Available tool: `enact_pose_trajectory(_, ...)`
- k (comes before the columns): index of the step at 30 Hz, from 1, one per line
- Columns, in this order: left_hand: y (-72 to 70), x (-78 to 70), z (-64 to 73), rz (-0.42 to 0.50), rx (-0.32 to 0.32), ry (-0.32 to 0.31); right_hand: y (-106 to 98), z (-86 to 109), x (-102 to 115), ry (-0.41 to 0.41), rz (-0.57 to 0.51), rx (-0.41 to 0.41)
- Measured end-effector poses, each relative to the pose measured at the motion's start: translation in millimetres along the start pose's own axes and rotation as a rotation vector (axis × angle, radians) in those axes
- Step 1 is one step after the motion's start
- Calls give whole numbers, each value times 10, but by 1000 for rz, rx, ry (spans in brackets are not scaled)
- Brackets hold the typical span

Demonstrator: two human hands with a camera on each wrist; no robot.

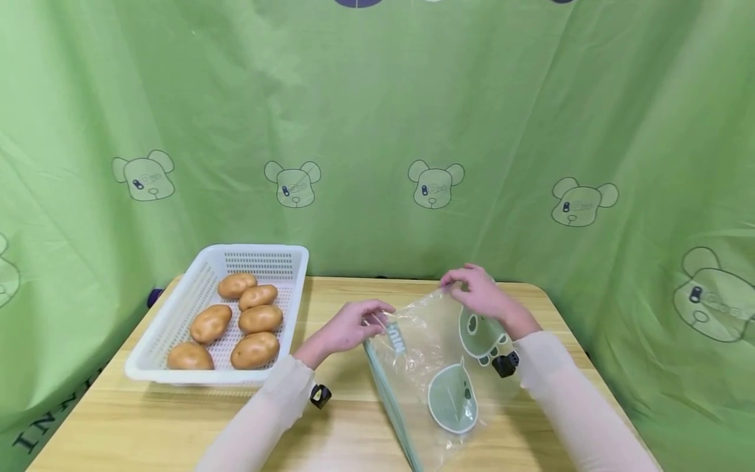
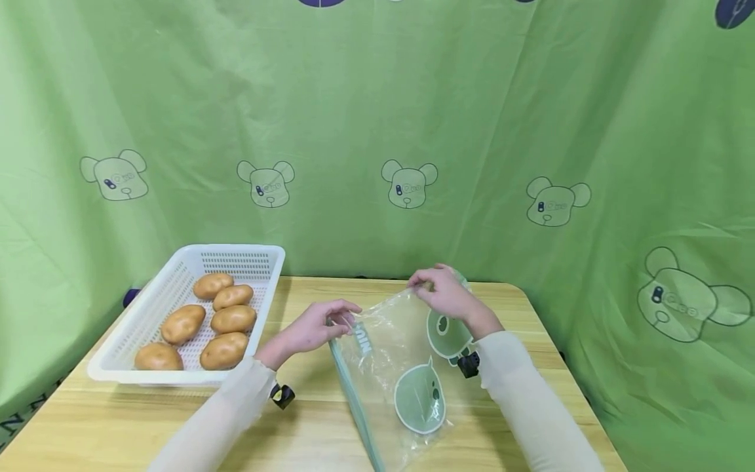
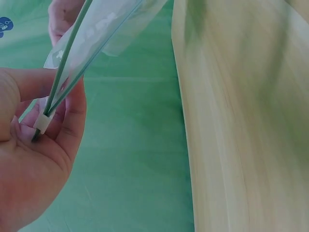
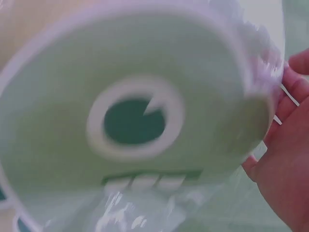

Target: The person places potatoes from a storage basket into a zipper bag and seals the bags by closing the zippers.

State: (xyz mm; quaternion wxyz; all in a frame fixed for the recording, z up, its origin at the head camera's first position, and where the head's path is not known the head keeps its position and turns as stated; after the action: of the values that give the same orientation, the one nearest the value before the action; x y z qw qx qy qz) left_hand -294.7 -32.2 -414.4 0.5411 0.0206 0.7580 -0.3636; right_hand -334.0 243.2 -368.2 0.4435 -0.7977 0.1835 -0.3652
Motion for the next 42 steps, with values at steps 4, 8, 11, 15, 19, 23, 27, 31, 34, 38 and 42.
enact_pose_trajectory(4,-8,-20,-31,-8,-12,4,116,-83,170,-90,46,73)
enact_pose_trajectory(8,-11,-9,-50,34,-58,1,159,-104,212,-79,2,74)
enact_pose_trajectory(11,-16,18,-52,94,-124,-25,119,-77,182,9,-54,26)
enact_pose_trajectory(15,-6,61,-48,229,-178,-77,43,-18,109,128,-106,-36)
enact_pose_trajectory(19,16,7,-1,343,-180,-123,-22,21,24,180,-132,-88)
enact_pose_trajectory(23,73,-97,83,373,-164,-142,-85,42,-42,210,-156,-165)
enact_pose_trajectory(27,196,-13,96,383,-149,-145,-148,68,-81,235,-189,-240)
enact_pose_trajectory(31,313,135,50,366,-185,-133,-208,93,-106,263,-213,-298)
enact_pose_trajectory(34,354,157,33,338,-224,-104,-234,103,-117,278,-224,-301)
enact_pose_trajectory(38,380,126,23,289,-241,-74,-241,87,-121,278,-222,-258)
enact_pose_trajectory(42,398,82,12,247,-239,-48,-219,-3,-55,245,-189,-199)
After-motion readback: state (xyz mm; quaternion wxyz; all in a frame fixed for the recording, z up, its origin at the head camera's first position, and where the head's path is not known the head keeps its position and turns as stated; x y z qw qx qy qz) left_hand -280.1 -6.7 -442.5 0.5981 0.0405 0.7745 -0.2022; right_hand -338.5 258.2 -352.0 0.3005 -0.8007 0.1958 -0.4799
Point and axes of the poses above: each hand's wrist, its own z-axis away from the middle knuckle, its own y-axis out of the palm, x = y × z, the point moved 2 cm from there along -z, towards the middle knuckle, and after that the axes turned 5 degrees about -y, right-handed, at the moved point
